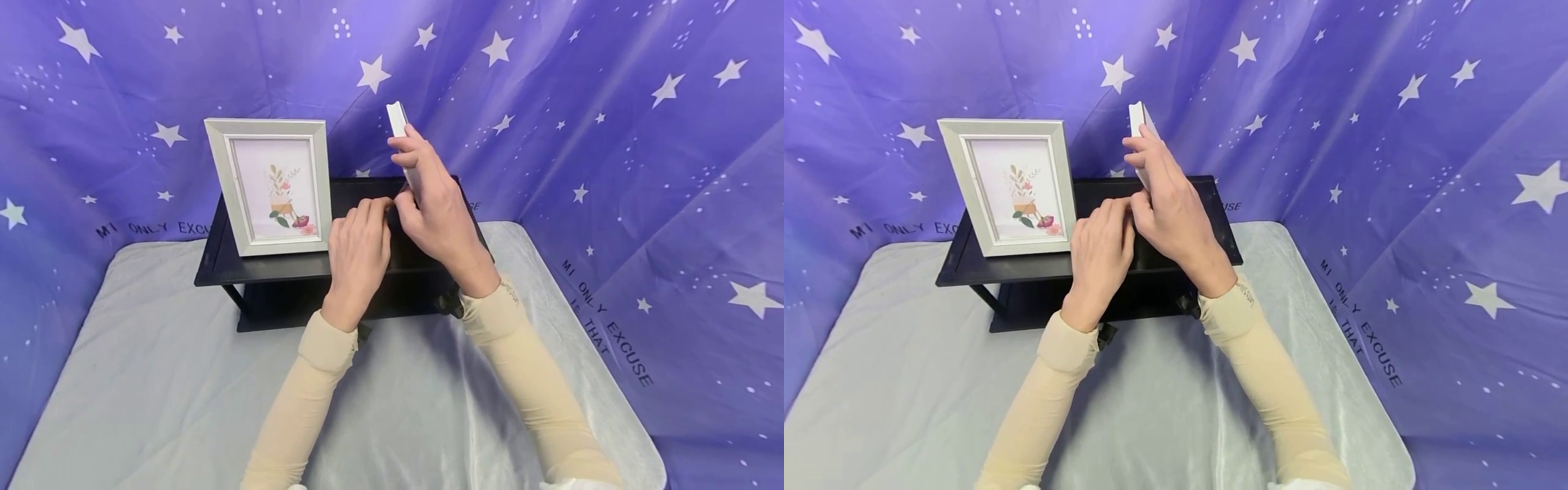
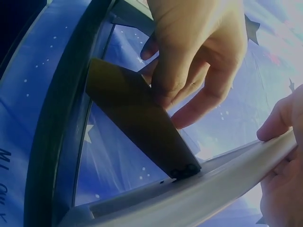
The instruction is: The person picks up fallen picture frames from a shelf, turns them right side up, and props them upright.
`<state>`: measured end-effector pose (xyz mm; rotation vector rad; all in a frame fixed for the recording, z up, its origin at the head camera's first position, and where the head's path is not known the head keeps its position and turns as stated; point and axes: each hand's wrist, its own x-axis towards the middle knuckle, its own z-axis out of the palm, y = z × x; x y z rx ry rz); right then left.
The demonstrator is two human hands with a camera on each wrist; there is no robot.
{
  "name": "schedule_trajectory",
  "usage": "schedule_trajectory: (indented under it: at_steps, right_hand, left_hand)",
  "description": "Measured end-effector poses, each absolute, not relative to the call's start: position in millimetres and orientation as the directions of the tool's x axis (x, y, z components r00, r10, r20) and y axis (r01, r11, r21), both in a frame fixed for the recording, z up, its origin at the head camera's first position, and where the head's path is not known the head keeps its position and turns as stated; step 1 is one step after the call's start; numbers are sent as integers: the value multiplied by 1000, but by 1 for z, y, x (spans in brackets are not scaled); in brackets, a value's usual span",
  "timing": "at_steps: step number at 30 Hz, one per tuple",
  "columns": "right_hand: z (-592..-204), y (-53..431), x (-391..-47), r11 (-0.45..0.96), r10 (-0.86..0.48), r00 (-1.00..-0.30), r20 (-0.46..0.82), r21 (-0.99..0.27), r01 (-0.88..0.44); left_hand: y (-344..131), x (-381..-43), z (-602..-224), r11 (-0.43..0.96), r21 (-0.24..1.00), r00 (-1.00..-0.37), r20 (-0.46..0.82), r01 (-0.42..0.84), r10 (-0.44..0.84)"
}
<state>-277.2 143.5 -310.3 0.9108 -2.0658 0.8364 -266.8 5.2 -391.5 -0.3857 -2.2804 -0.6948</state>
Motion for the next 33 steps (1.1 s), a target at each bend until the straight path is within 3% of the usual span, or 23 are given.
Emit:
schedule_trajectory:
  at_steps: [13,20,25,29,33]
  right_hand:
    - [-308,143,-279,533,-294,-494,818,-289,-795]
    - [-308,149,-284,560,-295,-384,875,-168,-812]
    - [-305,155,-286,532,-271,-337,902,-151,-833]
    - [-302,163,-290,520,-210,-390,897,-235,-821]
    - [-299,173,-299,483,-136,-536,833,-417,-770]
  left_hand:
    - [6,-268,-386,818,360,-702,708,449,74]
    - [7,-269,-386,763,417,-706,704,494,72]
    - [7,-264,-386,667,514,-685,728,539,-8]
    - [10,-256,-383,525,593,-656,750,610,-85]
    - [16,-249,-380,263,700,-708,702,664,-78]
